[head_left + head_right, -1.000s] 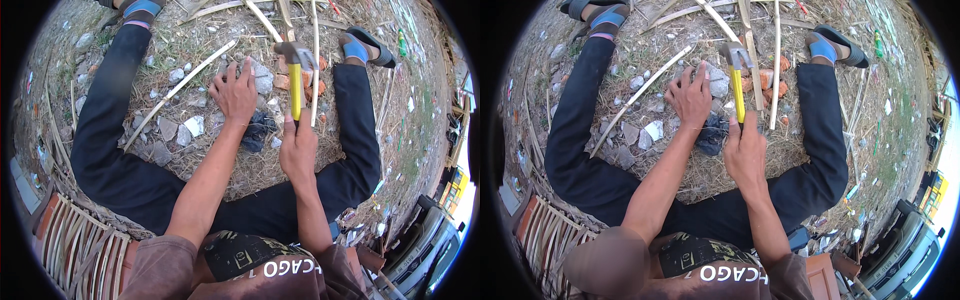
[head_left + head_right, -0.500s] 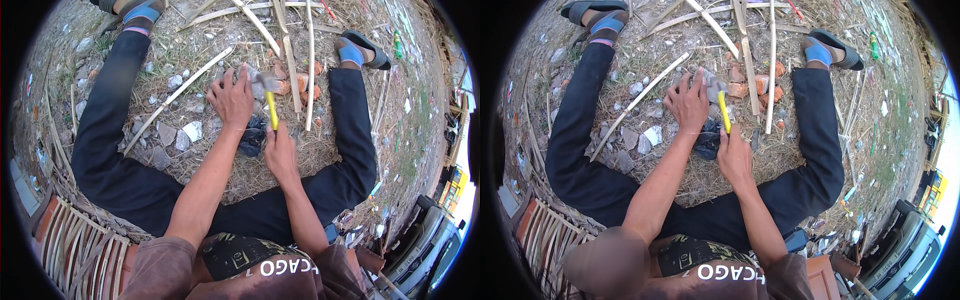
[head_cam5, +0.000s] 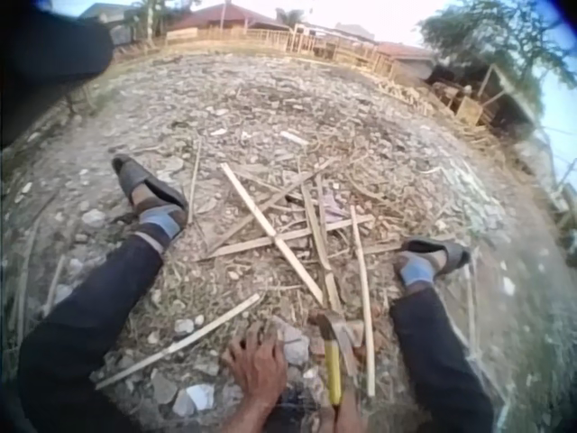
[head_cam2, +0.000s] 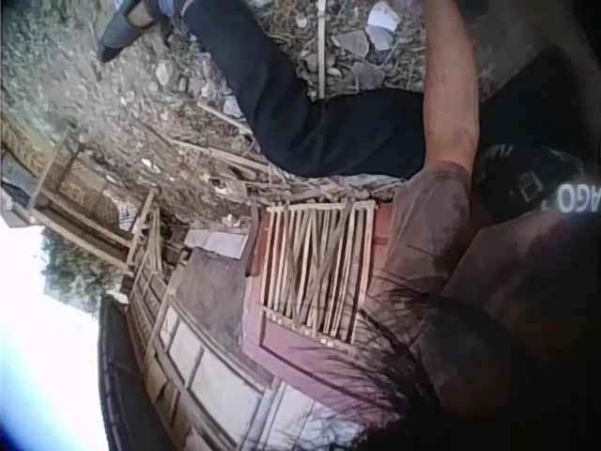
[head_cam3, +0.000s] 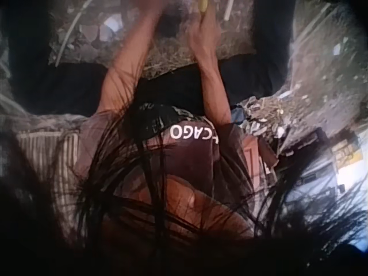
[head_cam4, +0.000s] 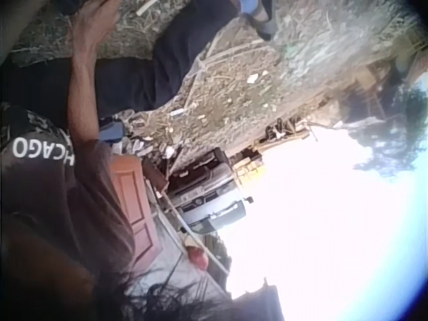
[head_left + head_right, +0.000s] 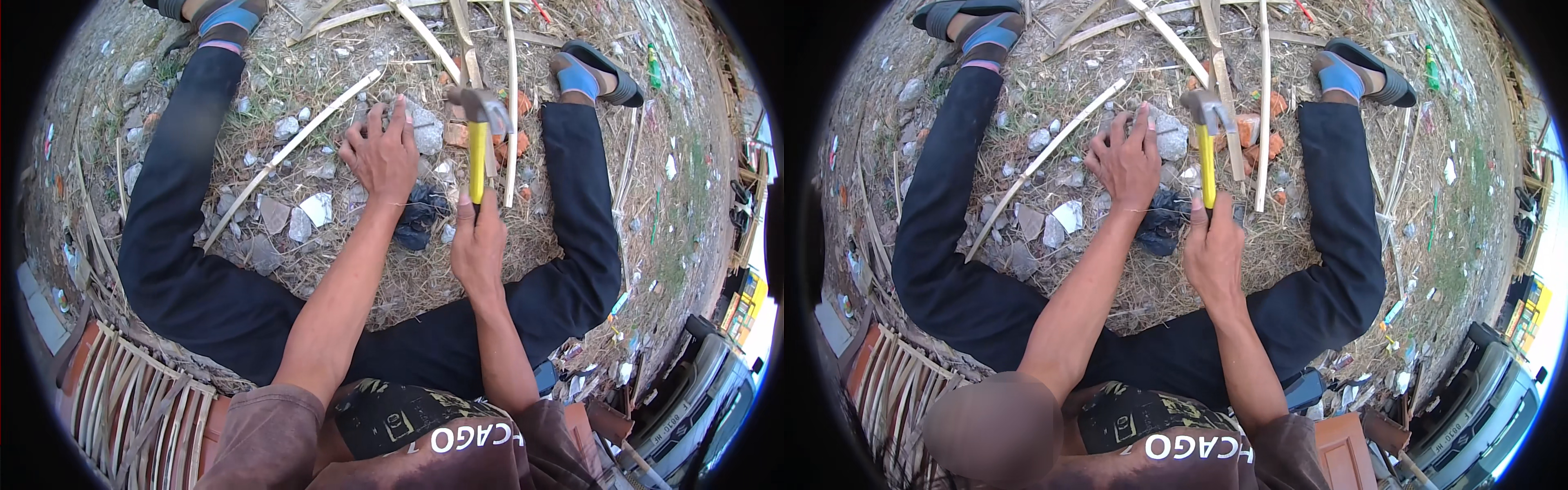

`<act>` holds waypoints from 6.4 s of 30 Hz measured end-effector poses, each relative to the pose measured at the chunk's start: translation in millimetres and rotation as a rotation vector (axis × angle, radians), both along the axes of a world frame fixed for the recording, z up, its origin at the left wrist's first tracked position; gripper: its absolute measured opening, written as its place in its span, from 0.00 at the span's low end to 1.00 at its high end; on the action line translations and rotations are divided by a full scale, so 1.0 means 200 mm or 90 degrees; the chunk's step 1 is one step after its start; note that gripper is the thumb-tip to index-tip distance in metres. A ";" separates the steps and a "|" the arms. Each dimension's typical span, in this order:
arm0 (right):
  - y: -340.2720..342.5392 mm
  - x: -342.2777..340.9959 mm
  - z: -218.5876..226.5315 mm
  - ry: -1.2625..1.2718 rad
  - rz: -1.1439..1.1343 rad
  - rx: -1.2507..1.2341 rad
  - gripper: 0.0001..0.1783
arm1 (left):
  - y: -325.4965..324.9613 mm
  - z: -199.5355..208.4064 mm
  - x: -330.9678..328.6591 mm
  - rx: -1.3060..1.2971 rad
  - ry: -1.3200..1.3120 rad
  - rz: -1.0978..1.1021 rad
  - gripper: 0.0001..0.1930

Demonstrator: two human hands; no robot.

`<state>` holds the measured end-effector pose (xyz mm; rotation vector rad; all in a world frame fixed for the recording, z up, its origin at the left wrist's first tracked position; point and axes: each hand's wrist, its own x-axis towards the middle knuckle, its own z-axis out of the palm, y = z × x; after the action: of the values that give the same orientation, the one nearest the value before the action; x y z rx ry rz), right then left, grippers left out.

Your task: The person strips bamboo pieces using a hammer and a stone while sitting on the ground, handling several strips and a piece of brick.

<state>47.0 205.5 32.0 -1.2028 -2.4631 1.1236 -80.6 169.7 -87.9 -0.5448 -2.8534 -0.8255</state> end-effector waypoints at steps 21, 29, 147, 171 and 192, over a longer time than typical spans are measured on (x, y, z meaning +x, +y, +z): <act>-0.01 -0.03 0.07 0.050 0.029 -0.015 0.10 | 0.00 -0.01 0.00 -0.011 0.005 0.005 0.17; 0.00 -0.03 0.02 -0.063 0.030 -0.022 0.10 | 0.00 0.00 0.00 0.002 0.008 0.003 0.17; -0.05 0.09 -0.16 -0.020 -0.008 -0.091 0.13 | -0.06 0.05 0.01 -0.018 -0.032 -0.062 0.20; -0.07 0.05 -0.04 0.011 -0.005 -0.071 0.11 | -0.05 0.05 0.01 -0.018 -0.018 -0.052 0.20; 0.06 0.13 -0.14 0.048 -0.216 -0.219 0.19 | -0.08 0.19 -0.15 0.051 -0.013 -0.341 0.16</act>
<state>73.4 216.8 3.6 -1.5630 -1.9600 1.4906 -111.0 153.3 -50.4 -1.3259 -2.7015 -1.0088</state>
